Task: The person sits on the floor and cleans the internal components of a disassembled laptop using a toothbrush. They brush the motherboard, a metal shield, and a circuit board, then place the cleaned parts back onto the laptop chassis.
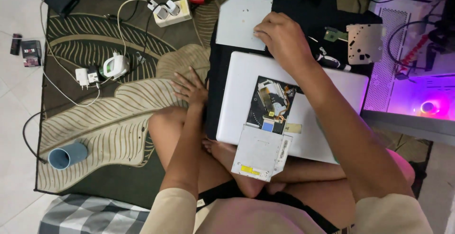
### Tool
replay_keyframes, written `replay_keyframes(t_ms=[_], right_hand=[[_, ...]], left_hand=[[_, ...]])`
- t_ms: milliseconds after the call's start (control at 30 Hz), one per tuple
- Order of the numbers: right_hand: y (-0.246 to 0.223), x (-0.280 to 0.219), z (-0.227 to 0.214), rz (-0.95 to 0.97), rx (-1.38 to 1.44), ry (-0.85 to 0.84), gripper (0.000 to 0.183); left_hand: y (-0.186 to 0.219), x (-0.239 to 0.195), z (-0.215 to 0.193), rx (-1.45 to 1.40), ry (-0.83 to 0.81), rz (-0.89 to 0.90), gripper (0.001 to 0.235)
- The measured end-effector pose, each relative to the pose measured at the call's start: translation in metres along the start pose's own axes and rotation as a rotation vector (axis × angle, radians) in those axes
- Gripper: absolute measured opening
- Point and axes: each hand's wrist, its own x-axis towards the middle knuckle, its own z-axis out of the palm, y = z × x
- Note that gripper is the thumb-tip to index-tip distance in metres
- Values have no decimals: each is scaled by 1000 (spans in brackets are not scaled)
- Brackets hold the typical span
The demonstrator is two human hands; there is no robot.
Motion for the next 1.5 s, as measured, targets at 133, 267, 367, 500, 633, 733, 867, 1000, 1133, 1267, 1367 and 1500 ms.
replay_keyframes(t_ms=[133,267,367,500,633,733,867,1000,1133,1267,1367,1500], right_hand=[[2,4,2,-94,-85,30,4],[-7,8,-8,-84,-85,-45,7],[-12,8,-12,-66,-35,-80,9],[-14,5,-12,-32,20,-107,20],[-10,4,-7,-91,-7,-39,11],[-10,5,-8,-135,-25,-43,18],[-5,5,-8,-172,-66,-56,9],[-5,4,-8,-191,-126,-89,5],[-6,0,-6,-197,-200,-111,2],[-8,0,-6,-205,-329,-176,12],[-8,3,-5,-193,-377,-213,14],[-10,5,-6,-115,-315,-287,28]], left_hand=[[7,-1,-16,-13,-80,-37,90],[12,-3,-30,-5,-190,-70,91],[8,1,-15,1,-142,-69,93],[6,6,-2,43,-46,-56,93],[4,8,-2,24,-20,-26,94],[7,5,-10,13,-89,-65,93],[8,0,-18,4,-135,-47,94],[8,1,-14,31,-99,-52,95],[4,4,-1,48,-60,-26,95],[4,2,3,62,49,-30,95],[5,1,-4,44,6,-28,95],[-5,15,27,66,142,5,96]])
